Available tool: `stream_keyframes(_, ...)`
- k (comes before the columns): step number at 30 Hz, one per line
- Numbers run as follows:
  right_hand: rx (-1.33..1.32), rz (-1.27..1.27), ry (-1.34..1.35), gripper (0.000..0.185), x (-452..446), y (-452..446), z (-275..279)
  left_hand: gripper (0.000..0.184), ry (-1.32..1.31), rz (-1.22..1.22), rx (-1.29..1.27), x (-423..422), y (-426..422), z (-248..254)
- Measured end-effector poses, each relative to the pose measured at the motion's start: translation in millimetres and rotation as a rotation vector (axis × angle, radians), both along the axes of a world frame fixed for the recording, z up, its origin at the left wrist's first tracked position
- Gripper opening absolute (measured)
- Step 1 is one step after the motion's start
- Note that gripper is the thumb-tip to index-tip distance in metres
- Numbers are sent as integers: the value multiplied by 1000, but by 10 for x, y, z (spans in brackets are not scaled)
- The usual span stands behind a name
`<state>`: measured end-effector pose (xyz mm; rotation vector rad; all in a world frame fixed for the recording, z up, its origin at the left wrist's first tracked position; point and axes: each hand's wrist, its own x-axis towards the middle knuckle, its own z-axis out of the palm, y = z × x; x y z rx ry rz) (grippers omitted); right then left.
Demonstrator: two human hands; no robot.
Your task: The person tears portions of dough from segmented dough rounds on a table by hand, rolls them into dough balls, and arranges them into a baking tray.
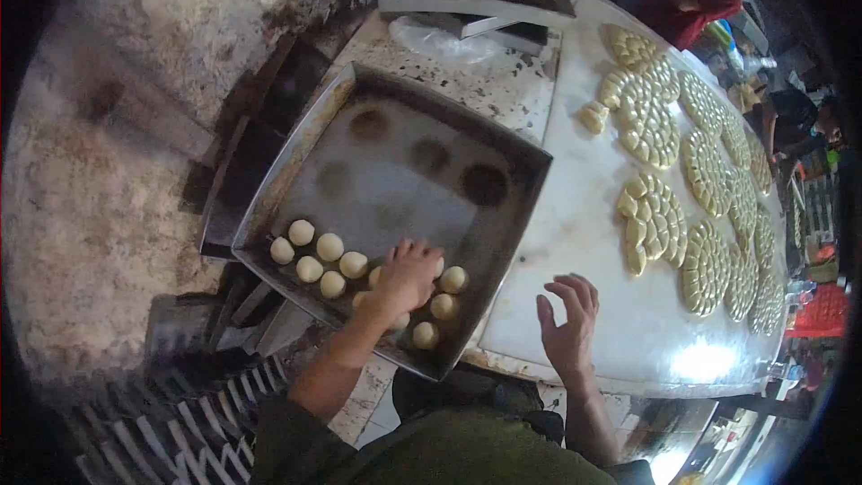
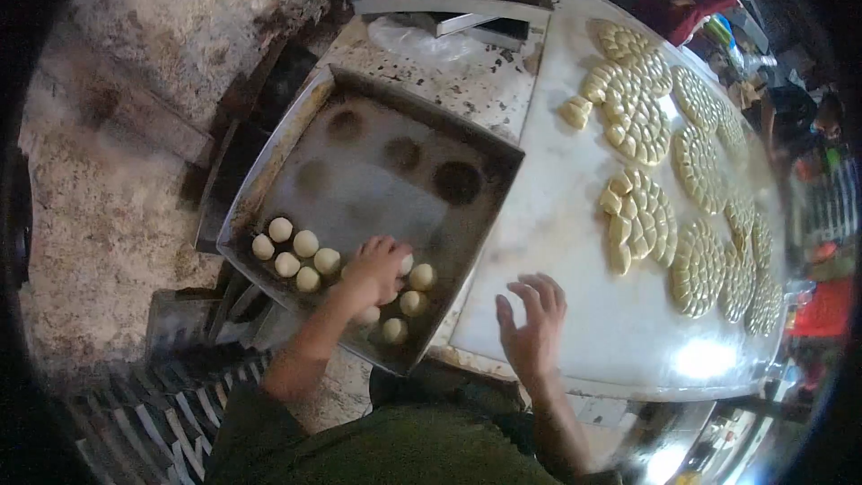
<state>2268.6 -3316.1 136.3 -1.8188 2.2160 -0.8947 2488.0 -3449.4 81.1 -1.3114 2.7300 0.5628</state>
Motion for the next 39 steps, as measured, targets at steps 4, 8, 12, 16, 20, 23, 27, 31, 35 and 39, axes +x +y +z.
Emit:
stream_keyframes(4, 62, -265, -157, 17, -740, 639, -546, 54, 202, 279, -25, 37, -43, 410)
stream_keyframes(8, 81, -491, 25, 17, -1649, 1313, -958, 38, 582, 675, 192, -602, 424, 849)
stream_keyframes(12, -60, -686, 72, 12, -2655, 1527, -1310, 27, 807, 412, 591, -1868, 1002, 527)
stream_keyframes(16, -36, -745, -59, 18, -3314, 1042, -1367, 33, 575, 329, 380, -3284, 1053, -257)
stream_keyframes(20, -24, -638, -115, 21, -3219, 660, -1455, 46, 313, 385, 49, -4189, 551, -890)
stream_keyframes(23, -104, -610, -160, 15, -2696, 712, -1325, 46, 220, 775, -178, -4756, 637, -600)
stream_keyframes(27, -481, -544, -601, 12, -2511, 822, -1296, 43, 407, 536, -146, -4760, 966, -455)
stream_keyframes(31, -379, -415, -397, 24, -2595, 692, -1251, 38, 370, 419, 25, -4199, 1186, -527)
stream_keyframes(35, -150, -276, -156, 31, -2610, 586, -1238, 33, 382, 415, 163, -3523, 1538, -548)
stream_keyframes(39, -171, -332, -101, 32, -2460, 562, -1269, 34, 415, 249, 211, -2559, 2113, -482)
